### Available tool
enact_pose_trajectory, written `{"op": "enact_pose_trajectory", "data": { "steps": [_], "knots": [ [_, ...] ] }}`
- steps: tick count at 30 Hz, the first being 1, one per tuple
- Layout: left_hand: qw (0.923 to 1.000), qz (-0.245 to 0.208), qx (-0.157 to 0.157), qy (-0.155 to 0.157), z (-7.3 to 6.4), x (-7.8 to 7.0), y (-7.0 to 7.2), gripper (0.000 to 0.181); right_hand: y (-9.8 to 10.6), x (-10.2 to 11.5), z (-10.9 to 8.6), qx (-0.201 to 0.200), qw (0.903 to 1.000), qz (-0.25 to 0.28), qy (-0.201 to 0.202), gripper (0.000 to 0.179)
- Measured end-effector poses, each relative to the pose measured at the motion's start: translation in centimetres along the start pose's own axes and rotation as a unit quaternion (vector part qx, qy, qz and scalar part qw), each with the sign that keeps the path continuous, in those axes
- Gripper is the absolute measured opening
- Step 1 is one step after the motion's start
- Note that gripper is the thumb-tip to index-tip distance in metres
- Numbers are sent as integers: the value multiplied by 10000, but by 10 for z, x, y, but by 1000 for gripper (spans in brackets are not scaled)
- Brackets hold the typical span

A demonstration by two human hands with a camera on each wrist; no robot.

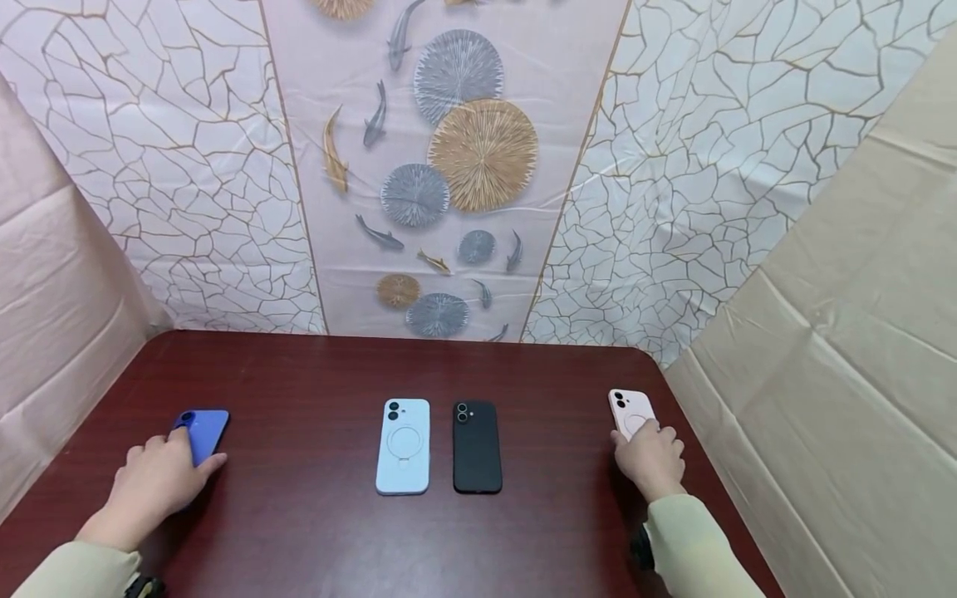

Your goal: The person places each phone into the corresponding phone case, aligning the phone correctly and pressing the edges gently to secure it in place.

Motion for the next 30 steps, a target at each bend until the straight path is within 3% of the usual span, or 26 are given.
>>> {"op": "enact_pose_trajectory", "data": {
  "steps": [3, 12, 18, 25, 30],
  "knots": [
    [9998, -4, 180, 67, 1, 4, -3, 75, -1, 0, 2, 77, 9999, -37, -58, 73],
    [9997, 86, 216, 51, 4, 3, -8, 57, 0, -1, 6, 175, 9995, -96, -260, 64],
    [9996, 109, 214, -151, 5, 0, -7, 49, 2, -6, 9, 69, 9988, -298, -380, 55],
    [9991, 206, 208, -320, 5, -4, -4, 45, 2, -10, 11, 324, 9984, -325, -322, 64],
    [9996, 126, 177, -183, 4, -3, -2, 43, 2, -11, 14, 328, 9986, -134, -392, 67]
  ]
}}
Point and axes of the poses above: each hand's wrist, its own z-axis towards the middle knuckle, its own y-axis out of the back of the hand, x = y × z, the point moved 8 cm from there along z, towards the middle knuckle, and after that the axes turned 8 degrees about x, right-handed, at the moved point
